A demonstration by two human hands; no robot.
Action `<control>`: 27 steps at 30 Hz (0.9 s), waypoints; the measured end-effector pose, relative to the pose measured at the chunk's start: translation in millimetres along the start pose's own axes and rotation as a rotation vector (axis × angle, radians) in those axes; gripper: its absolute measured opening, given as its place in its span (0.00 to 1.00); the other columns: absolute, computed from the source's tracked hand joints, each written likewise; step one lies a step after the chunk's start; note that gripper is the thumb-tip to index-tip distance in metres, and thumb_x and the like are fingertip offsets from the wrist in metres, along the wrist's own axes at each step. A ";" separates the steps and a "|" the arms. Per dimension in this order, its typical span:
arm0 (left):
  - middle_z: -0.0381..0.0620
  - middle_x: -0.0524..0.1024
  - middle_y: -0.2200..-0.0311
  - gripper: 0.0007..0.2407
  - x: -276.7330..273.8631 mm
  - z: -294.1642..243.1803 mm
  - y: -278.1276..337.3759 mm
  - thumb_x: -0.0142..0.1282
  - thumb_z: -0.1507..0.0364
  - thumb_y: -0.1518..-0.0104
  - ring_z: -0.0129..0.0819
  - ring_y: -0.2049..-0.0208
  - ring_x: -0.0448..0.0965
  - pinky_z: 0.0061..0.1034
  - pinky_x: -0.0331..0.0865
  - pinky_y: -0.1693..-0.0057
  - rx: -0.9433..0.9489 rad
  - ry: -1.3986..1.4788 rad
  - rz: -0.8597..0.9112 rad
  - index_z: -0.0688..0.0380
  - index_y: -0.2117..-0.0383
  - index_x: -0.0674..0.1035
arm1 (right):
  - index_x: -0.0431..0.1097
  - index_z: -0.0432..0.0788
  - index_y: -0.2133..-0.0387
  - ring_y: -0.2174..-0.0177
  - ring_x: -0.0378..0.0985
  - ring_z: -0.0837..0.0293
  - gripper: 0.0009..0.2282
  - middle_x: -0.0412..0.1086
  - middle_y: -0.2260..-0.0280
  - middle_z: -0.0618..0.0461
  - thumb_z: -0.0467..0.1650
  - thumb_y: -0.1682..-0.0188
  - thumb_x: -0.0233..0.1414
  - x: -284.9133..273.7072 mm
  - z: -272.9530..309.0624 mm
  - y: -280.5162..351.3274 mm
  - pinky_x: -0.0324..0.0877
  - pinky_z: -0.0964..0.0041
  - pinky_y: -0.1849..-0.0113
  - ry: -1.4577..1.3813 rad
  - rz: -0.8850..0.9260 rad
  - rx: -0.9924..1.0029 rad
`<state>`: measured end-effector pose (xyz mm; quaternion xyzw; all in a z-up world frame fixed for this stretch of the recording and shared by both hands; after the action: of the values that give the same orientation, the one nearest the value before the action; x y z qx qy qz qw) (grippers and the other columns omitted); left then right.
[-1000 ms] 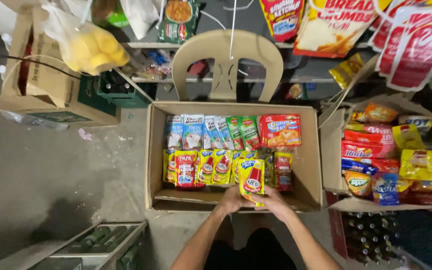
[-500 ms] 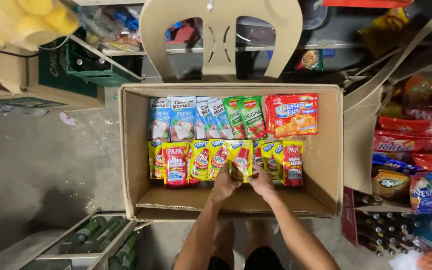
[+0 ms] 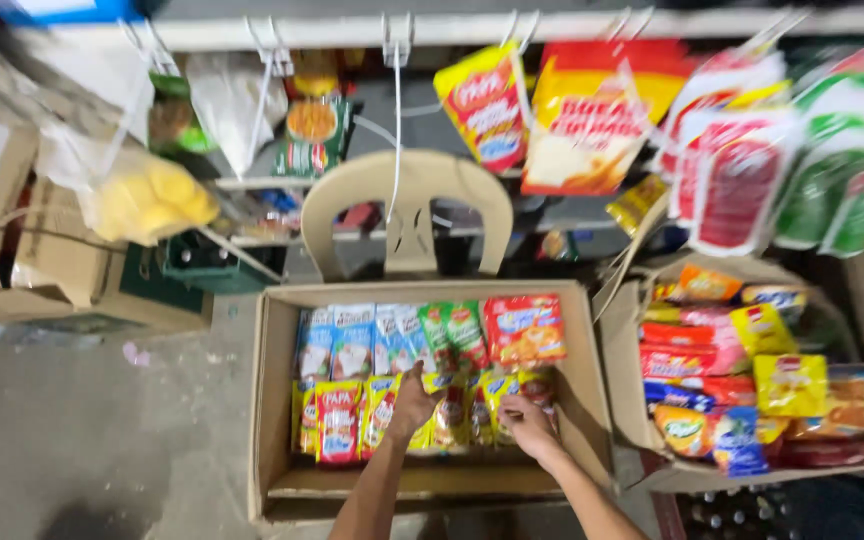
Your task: Picking various food product sachets from store shelves and arranging them into a cardboard box.
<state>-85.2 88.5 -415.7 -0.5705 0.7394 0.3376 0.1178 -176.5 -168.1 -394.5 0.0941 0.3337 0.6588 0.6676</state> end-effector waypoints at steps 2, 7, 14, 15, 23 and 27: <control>0.64 0.67 0.40 0.38 -28.5 -57.1 -17.8 0.72 0.68 0.53 0.55 0.39 0.67 0.38 0.63 0.36 0.067 0.040 -0.051 0.69 0.37 0.62 | 0.72 0.45 0.51 0.53 0.78 0.59 0.14 0.77 0.53 0.51 0.27 0.52 0.58 -28.9 52.0 -11.1 0.75 0.62 0.53 0.022 -0.043 -0.135; 0.61 0.69 0.40 0.35 -94.0 -191.7 -68.8 0.68 0.71 0.52 0.52 0.43 0.74 0.35 0.69 0.38 0.204 0.171 -0.155 0.67 0.36 0.64 | 0.73 0.40 0.53 0.51 0.77 0.56 0.13 0.77 0.52 0.48 0.26 0.51 0.58 -83.9 194.6 -45.3 0.71 0.61 0.50 0.066 -0.156 -0.535; 0.62 0.67 0.37 0.38 -153.8 -312.5 -133.6 0.68 0.74 0.53 0.49 0.39 0.71 0.34 0.66 0.36 0.370 0.366 -0.273 0.68 0.34 0.60 | 0.60 0.41 0.40 0.47 0.75 0.54 0.24 0.71 0.46 0.45 0.24 0.52 0.55 -142.2 383.9 -67.3 0.70 0.61 0.48 0.023 -0.211 -0.706; 0.62 0.66 0.36 0.40 -160.9 -322.7 -139.4 0.68 0.75 0.54 0.49 0.37 0.68 0.34 0.65 0.35 0.376 0.392 -0.287 0.68 0.33 0.58 | 0.56 0.42 0.36 0.46 0.74 0.52 0.29 0.68 0.43 0.45 0.24 0.53 0.54 -146.1 407.0 -68.0 0.69 0.61 0.48 0.066 -0.210 -0.722; 0.64 0.64 0.37 0.45 -189.9 -365.9 -175.3 0.74 0.78 0.60 0.48 0.35 0.64 0.32 0.60 0.34 0.382 0.403 -0.444 0.69 0.34 0.54 | 0.40 0.41 0.30 0.31 0.42 0.45 0.37 0.42 0.30 0.41 0.26 0.52 0.55 -141.9 464.6 -126.5 0.44 0.57 0.36 0.277 -0.181 -0.754; 0.56 0.75 0.43 0.38 -198.8 -380.3 -160.0 0.70 0.81 0.61 0.43 0.41 0.74 0.32 0.67 0.37 0.422 0.534 -0.411 0.64 0.38 0.65 | 0.41 0.42 0.30 0.32 0.46 0.45 0.38 0.46 0.30 0.43 0.25 0.54 0.55 -138.9 474.3 -115.6 0.45 0.56 0.35 0.129 -0.144 -0.710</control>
<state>206.6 -19.9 -79.8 -0.7375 0.6675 -0.0128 0.1013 200.7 -163.2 -54.9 -0.2090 0.1314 0.6895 0.6809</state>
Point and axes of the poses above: each hand's wrist, its own y-axis away from the middle knuckle, its own x-axis out of the palm, z = x × y, the point moved 2 cm from there along -y, towards the middle knuckle
